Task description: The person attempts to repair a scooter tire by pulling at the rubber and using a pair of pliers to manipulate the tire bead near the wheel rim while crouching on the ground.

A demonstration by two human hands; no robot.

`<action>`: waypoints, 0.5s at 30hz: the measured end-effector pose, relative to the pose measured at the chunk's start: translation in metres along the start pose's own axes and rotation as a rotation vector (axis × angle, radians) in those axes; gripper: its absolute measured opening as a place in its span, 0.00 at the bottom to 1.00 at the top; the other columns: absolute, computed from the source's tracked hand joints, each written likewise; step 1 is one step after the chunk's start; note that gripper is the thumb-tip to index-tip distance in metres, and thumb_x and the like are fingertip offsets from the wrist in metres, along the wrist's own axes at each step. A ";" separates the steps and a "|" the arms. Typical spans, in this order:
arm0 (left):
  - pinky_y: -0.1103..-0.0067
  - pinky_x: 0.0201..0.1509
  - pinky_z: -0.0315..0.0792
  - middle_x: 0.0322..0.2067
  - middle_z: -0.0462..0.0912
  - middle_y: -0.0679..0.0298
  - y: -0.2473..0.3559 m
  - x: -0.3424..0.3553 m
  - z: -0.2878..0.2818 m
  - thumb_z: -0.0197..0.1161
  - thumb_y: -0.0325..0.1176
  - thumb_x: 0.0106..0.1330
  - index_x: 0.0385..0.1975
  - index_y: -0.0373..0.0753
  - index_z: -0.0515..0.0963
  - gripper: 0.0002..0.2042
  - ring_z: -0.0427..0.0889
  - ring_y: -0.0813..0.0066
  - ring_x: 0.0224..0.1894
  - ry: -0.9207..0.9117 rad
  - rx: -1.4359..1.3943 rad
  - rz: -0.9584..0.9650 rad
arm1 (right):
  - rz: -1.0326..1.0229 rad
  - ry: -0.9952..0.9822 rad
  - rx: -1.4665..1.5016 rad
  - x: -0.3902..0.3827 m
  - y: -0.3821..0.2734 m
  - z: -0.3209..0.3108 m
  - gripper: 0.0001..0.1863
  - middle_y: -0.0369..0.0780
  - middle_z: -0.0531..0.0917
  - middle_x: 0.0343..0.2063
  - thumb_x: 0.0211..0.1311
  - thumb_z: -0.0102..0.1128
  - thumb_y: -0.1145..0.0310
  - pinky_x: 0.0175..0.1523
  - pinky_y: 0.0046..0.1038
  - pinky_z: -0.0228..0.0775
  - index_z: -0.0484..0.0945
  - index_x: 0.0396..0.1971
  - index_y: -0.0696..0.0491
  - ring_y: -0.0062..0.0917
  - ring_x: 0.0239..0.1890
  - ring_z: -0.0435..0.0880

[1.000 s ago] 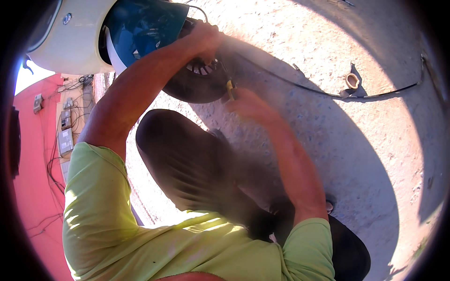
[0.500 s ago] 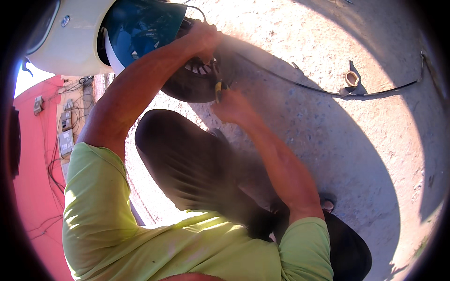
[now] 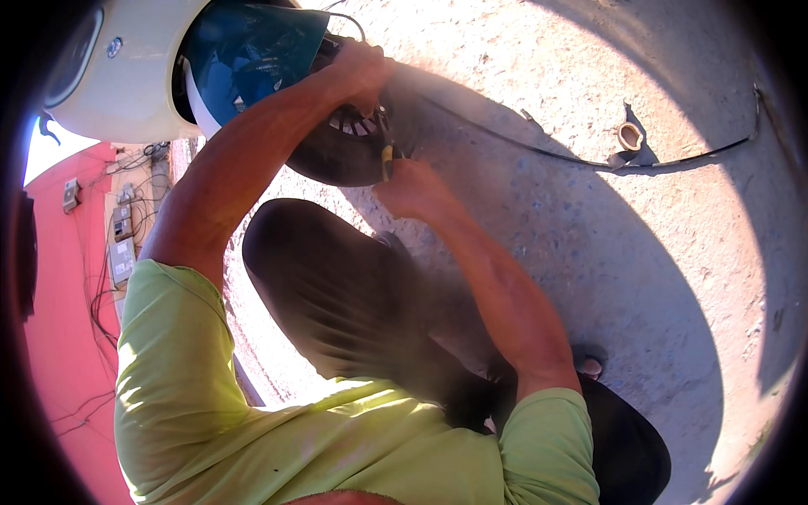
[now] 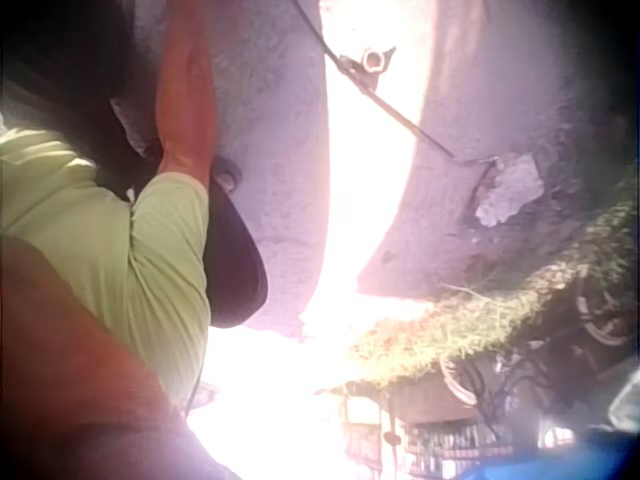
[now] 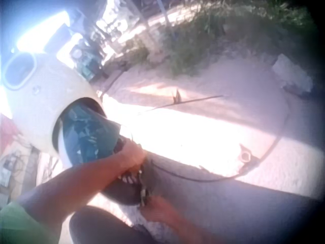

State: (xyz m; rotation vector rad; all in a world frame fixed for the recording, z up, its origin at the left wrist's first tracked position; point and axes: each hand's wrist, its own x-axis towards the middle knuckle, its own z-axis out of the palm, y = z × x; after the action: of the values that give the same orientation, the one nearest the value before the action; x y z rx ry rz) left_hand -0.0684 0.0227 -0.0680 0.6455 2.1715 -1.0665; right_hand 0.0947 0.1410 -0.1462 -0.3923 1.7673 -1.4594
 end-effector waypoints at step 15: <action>0.64 0.50 0.80 0.42 0.89 0.59 0.003 -0.004 -0.004 0.84 0.43 0.37 0.41 0.45 0.88 0.26 0.88 0.61 0.47 -0.005 0.003 -0.009 | -0.198 -0.605 1.396 0.033 0.102 -0.001 0.20 0.48 0.81 0.52 0.65 0.59 0.69 0.53 0.47 0.79 0.73 0.55 0.58 0.38 0.51 0.84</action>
State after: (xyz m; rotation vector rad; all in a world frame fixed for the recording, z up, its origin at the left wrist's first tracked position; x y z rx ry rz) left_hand -0.0651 0.0267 -0.0648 0.6351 2.1705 -1.0753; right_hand 0.0974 0.1490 -0.2535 -0.1938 0.0385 -2.0311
